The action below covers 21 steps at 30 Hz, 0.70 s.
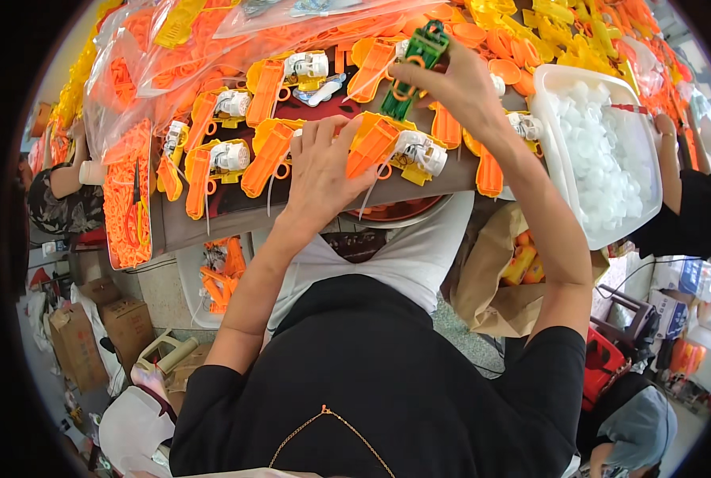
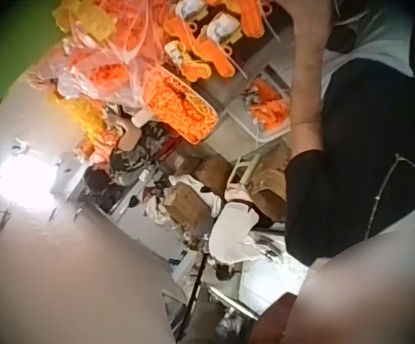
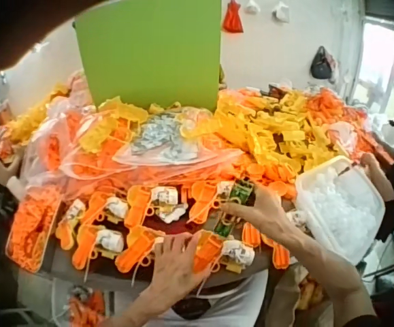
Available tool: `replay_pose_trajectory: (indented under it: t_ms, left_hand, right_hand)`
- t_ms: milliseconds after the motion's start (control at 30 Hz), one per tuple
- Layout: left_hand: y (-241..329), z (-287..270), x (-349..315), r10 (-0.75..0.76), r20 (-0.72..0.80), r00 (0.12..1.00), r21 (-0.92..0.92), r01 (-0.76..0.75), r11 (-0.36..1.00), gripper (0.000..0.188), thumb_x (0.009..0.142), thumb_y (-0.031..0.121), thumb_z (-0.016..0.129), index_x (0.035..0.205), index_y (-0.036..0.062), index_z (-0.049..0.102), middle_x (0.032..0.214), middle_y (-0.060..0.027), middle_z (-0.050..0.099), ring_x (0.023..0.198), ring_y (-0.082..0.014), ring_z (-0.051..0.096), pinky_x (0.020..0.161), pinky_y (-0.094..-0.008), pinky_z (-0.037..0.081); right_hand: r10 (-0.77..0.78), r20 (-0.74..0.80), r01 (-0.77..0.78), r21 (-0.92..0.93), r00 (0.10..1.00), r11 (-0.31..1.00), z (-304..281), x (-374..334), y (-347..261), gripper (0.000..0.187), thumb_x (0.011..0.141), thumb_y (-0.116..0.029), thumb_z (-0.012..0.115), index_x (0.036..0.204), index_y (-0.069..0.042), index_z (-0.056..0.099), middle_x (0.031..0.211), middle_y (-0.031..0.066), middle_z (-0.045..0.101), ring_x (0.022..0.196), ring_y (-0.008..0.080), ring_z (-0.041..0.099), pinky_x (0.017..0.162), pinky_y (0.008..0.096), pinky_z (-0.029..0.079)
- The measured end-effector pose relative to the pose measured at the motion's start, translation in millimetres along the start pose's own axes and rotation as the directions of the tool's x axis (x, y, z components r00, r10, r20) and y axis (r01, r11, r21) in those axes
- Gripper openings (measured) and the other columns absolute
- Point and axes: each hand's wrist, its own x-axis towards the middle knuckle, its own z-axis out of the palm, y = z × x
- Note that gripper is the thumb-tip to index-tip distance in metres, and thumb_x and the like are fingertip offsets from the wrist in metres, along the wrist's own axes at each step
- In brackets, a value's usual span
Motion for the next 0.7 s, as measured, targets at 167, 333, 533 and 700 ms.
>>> replay_pose_trajectory:
  t_ms: [167,333,533,700]
  left_hand:
    - [5.9,-1.4,1.8,0.006,0.034,0.999,0.012,-0.006,1.000,0.057,0.070,0.034,0.081,0.115,0.0040,0.063,0.110,-0.0098,0.061,0.105,-0.0280,0.050,0.092,-0.0432,0.035]
    - [4.2,7.4,9.7,-0.004,0.115,0.993,0.039,0.000,0.999,0.045,0.067,0.034,0.082,0.096,0.0019,0.068,0.093,-0.0110,0.066,0.100,-0.0268,0.052,0.090,-0.0422,0.034]
    - [10.5,4.3,14.8,0.006,0.185,0.983,0.105,-0.025,0.994,0.047,0.066,0.032,0.084,0.098,-0.0004,0.070,0.090,-0.0103,0.068,0.098,-0.0257,0.054,0.091,-0.0407,0.035]
    - [8.1,6.5,13.5,0.028,0.132,0.991,0.078,-0.039,0.996,0.045,0.065,0.031,0.085,0.094,-0.0004,0.069,0.090,-0.0112,0.067,0.096,-0.0261,0.054,0.090,-0.0414,0.036]
  right_hand:
    - [-0.019,-0.009,0.019,-0.094,1.000,0.995,18.1,-13.6,11.3,0.038,0.087,-0.026,0.079,0.105,0.002,0.063,0.086,0.0050,0.070,0.071,0.0104,0.067,0.061,0.0248,0.056]
    - [-0.040,-0.071,0.022,-0.240,0.997,0.970,26.5,-14.7,17.9,0.044,0.085,-0.031,0.080,0.106,0.003,0.062,0.084,0.0058,0.070,0.068,0.0102,0.067,0.058,0.0262,0.057]
    - [-0.070,-0.095,0.045,-0.252,0.993,0.967,28.4,-10.4,30.4,0.050,0.084,-0.036,0.081,0.108,0.003,0.061,0.084,0.0072,0.071,0.066,0.0110,0.068,0.056,0.0260,0.057]
    - [-0.072,-0.102,0.039,-0.297,0.992,0.954,28.9,-12.0,29.6,0.052,0.084,-0.037,0.081,0.110,0.003,0.060,0.082,0.0063,0.071,0.066,0.0107,0.068,0.055,0.0258,0.056]
